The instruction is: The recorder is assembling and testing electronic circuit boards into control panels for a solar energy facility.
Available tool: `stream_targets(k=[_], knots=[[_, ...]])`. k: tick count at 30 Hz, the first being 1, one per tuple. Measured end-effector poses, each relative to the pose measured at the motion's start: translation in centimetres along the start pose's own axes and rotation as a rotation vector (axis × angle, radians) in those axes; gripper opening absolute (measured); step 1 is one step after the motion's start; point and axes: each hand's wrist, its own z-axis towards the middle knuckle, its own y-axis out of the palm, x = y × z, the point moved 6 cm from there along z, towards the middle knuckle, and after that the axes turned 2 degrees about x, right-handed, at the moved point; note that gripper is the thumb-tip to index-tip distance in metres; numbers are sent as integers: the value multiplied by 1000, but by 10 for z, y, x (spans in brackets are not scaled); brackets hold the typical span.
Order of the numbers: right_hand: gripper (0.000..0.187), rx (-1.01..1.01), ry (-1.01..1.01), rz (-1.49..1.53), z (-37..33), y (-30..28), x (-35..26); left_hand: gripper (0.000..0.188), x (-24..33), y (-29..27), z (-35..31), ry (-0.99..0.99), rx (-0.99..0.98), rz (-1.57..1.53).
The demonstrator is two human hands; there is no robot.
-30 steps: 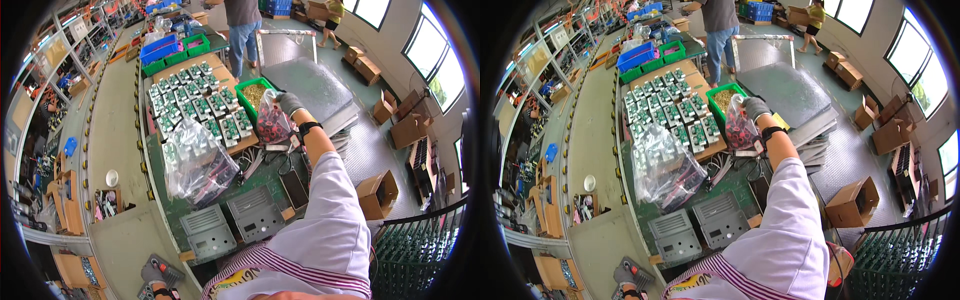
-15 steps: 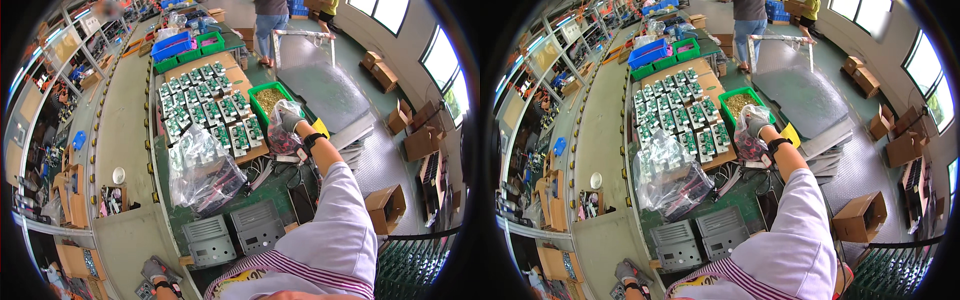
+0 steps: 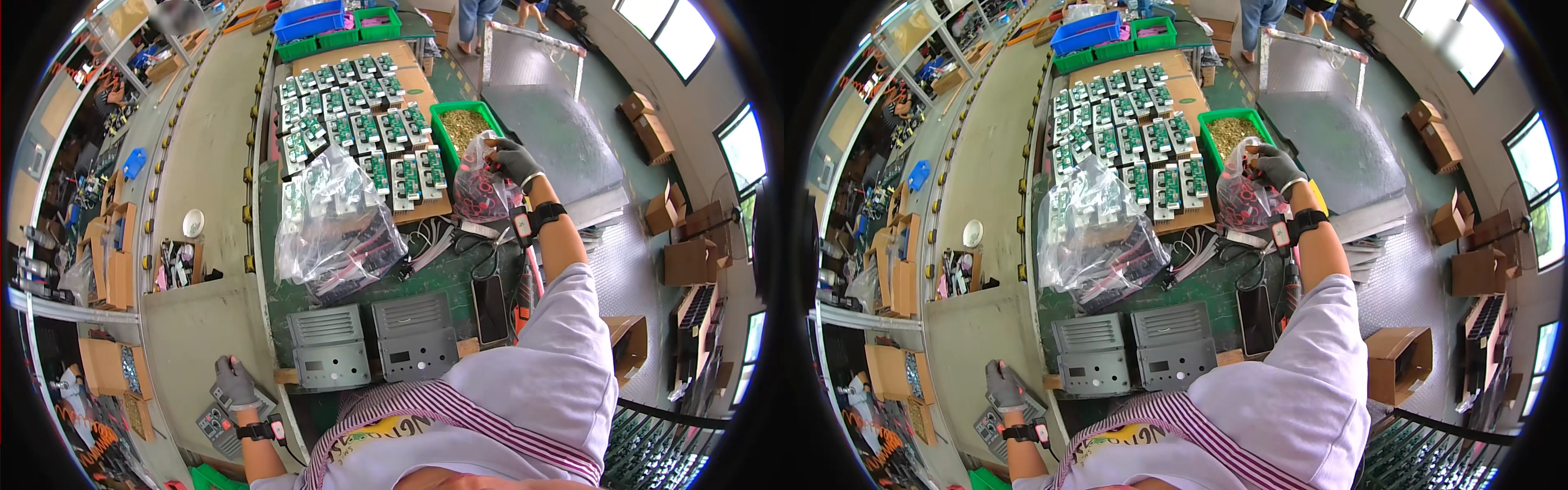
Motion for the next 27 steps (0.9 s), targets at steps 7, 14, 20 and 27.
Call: stream_targets(k=[7, 14, 20, 27], knots=[[35, -192, -251, 337, -100, 91, -80, 35, 133, 25, -38, -571, -643, -1637], [37, -848, -1136, -621, -304, 372, -67, 46, 217, 19, -57, -423, -1131, -2540], [26, -1050, -1242, -733, -401, 499, -29, 33, 87, -29, -80, -263, -404, -1678], [27, -1171, -28, -1, -452, 598, 8, 34, -40, -75, -129, -772, -270, -2463]])
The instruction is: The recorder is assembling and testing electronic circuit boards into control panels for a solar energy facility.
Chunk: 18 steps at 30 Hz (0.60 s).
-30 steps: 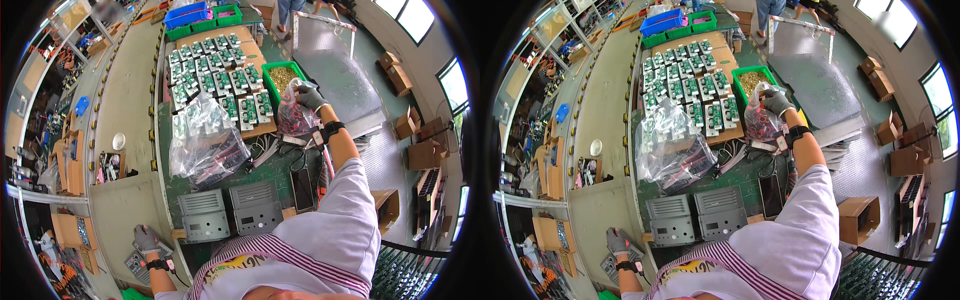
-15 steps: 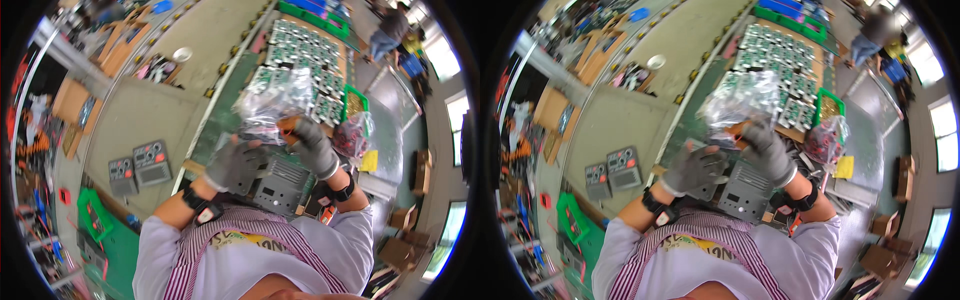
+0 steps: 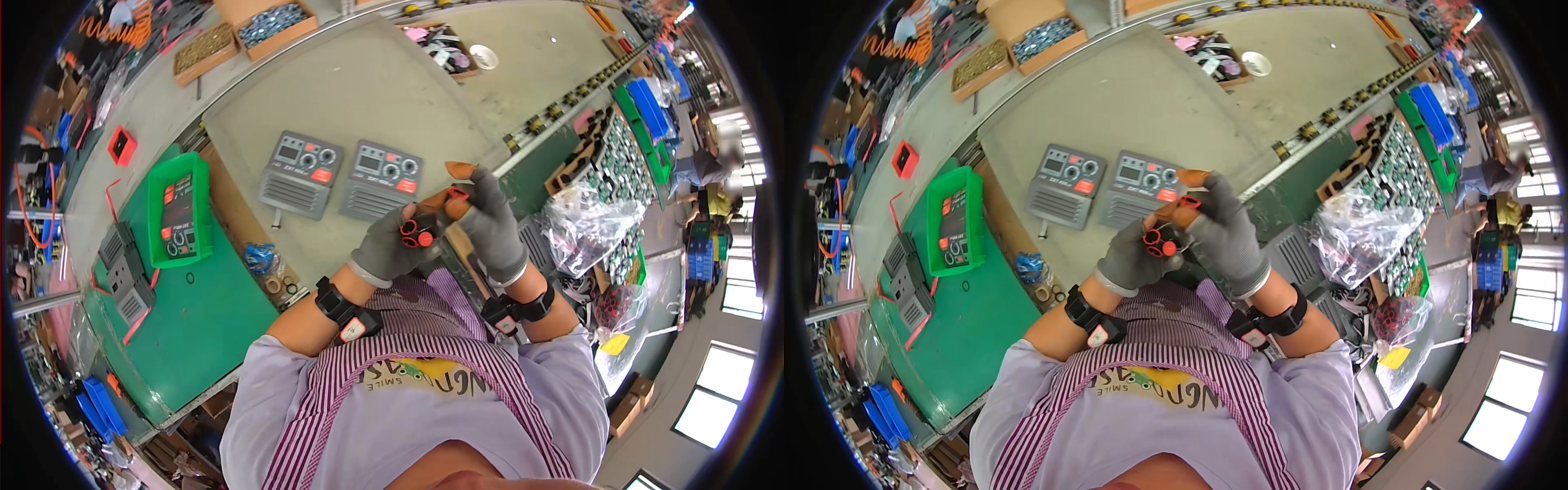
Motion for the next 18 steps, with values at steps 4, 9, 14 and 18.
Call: stream_targets(k=[4, 9, 14, 18], knots=[[40, -82, 289, 74, 32, 27, 32, 28, 59, -34, -35, 90, 135, 121], [41, -164, 401, 64, 50, 62, 62, 24, 104, -31, -64, 175, 214, 569], [29, -86, 305, -399, 70, 85, 92, 23, 125, -37, -73, 270, 364, 635], [21, -298, 75, -691, 89, 109, 108, 23, 145, -55, -75, 251, 358, 713]])
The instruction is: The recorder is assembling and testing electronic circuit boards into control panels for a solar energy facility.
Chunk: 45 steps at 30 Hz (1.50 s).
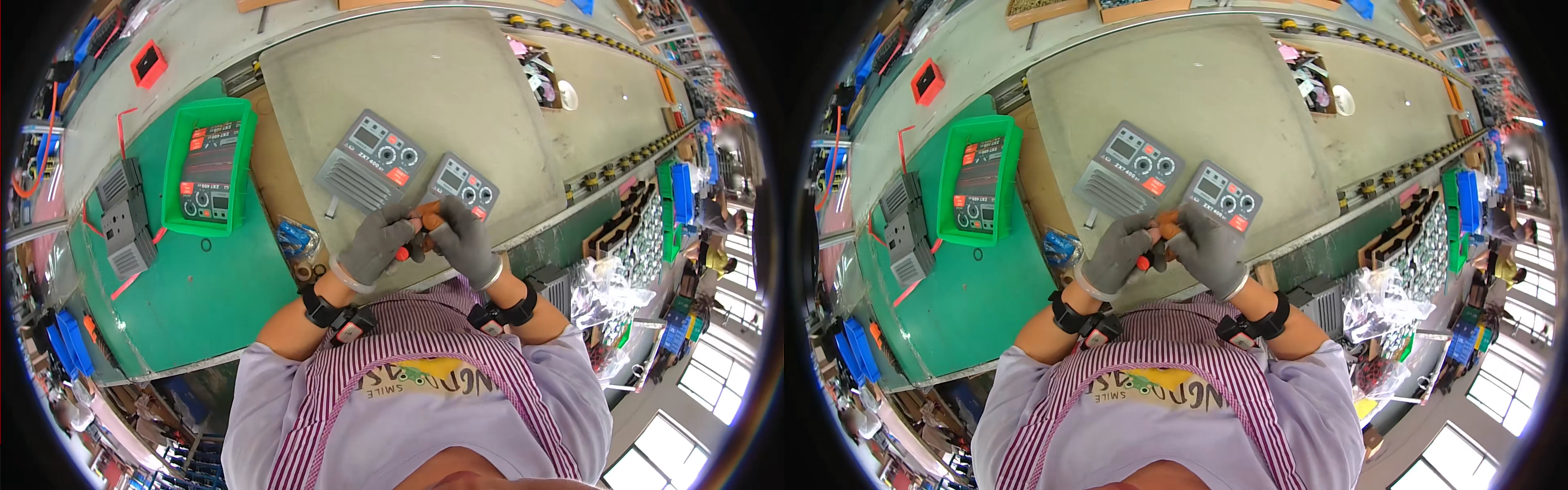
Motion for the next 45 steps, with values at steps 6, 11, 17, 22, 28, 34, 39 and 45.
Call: stream_targets(k=[6, 11, 17, 22, 28, 34, 39, 45], knots=[[28, -208, -387, -572, 43, 13, -5, 24, -21, -36, 15, -142, 200, -47], [30, -208, -250, -621, 119, 18, 35, 28, -37, -66, 24, -121, 326, -275], [32, -232, -251, -849, 146, 38, 60, 29, -48, -91, 23, -162, 302, -329], [33, -325, -181, -989, 150, 44, 52, 27, -43, -96, 25, -140, 276, -305], [27, -335, -207, -1052, 153, 52, 43, 23, -48, -97, 26, -194, 314, -314], [30, -357, -155, -1193, 156, 61, 41, 22, -50, -98, 33, -189, 297, -182], [30, -384, -109, -1232, 158, 64, 39, 24, -51, -99, 31, -166, 291, -191], [20, -298, -271, -944, 153, 61, 40, 33, -54, -98, 29, -109, 265, -176]])
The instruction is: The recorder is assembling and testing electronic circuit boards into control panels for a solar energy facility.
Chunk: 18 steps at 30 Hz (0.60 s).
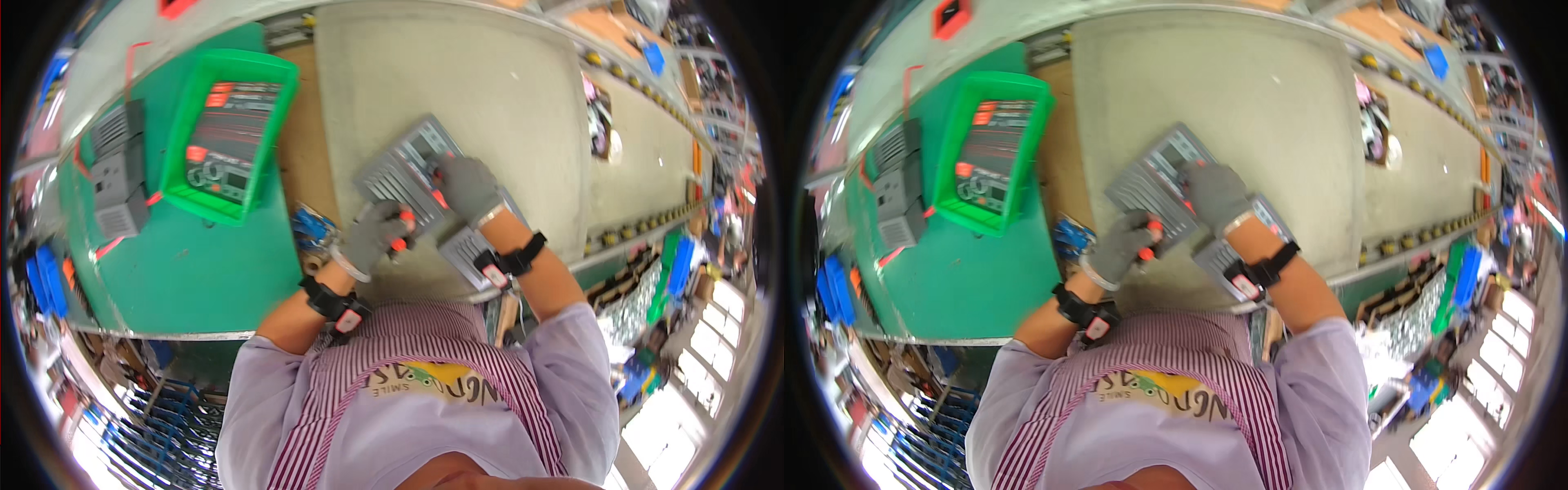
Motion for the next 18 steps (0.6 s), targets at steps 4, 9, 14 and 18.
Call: stream_targets(k=[4, 9, 14, 18], knots=[[19, -37, -12, 31, -5, -7, -5, 24, 9, -1, -12, 107, 60, 166], [32, 129, -257, 310, -25, -42, -38, 37, 29, -4, -28, 283, 7, 178], [18, -12, -437, 415, -65, -45, -78, 41, 34, 7, -40, 392, -59, 374], [21, 19, -266, 468, -76, -50, -87, 34, 30, 8, -46, 401, -37, 231]])
